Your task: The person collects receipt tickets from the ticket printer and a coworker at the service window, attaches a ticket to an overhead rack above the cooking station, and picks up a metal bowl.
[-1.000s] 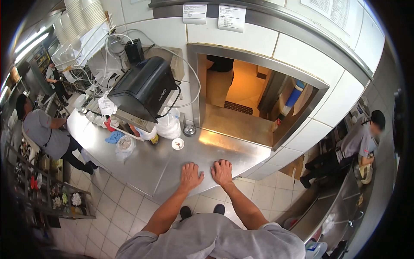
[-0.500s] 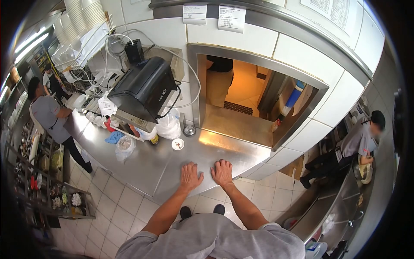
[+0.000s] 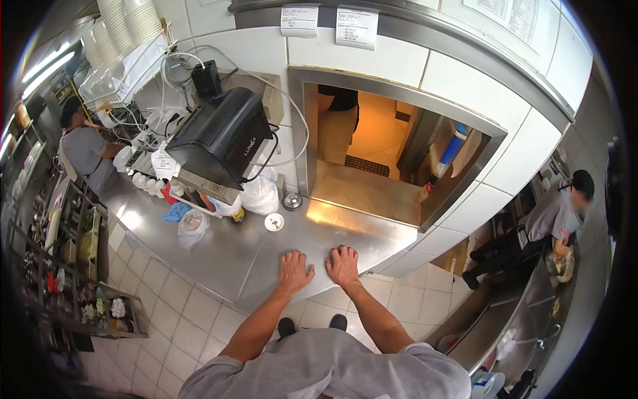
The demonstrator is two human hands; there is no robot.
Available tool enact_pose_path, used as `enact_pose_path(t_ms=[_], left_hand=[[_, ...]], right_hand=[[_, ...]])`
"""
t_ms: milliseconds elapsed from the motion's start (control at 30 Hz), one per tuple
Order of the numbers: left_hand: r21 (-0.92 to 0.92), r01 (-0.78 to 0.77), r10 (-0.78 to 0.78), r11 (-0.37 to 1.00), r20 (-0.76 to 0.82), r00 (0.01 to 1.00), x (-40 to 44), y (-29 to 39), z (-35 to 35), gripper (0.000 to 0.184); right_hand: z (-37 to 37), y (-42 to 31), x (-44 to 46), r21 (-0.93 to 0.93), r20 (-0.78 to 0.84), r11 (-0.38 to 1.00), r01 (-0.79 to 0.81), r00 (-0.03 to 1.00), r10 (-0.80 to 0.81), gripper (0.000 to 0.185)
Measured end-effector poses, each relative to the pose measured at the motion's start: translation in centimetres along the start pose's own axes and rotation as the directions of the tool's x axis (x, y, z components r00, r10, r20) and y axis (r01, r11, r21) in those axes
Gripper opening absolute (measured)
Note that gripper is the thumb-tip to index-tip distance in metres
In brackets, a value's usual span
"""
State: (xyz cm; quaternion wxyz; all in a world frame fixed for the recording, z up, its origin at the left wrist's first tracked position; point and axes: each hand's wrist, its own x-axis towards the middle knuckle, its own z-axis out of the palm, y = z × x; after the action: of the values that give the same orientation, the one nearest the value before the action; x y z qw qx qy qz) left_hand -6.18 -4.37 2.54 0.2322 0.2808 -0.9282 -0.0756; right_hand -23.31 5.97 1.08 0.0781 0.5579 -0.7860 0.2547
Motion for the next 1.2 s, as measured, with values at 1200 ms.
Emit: enact_pose_path(t_ms=[1200], left_hand=[[0.012, 0.004, -0.004, 1.000, 0.008, 1.000, -0.1, 0.0, 0.2, 0.037]], right_hand=[[0.1, 0.0, 0.0, 0.020, -0.079, 1.000, -0.019, 0.997, 0.021, 0.033]])
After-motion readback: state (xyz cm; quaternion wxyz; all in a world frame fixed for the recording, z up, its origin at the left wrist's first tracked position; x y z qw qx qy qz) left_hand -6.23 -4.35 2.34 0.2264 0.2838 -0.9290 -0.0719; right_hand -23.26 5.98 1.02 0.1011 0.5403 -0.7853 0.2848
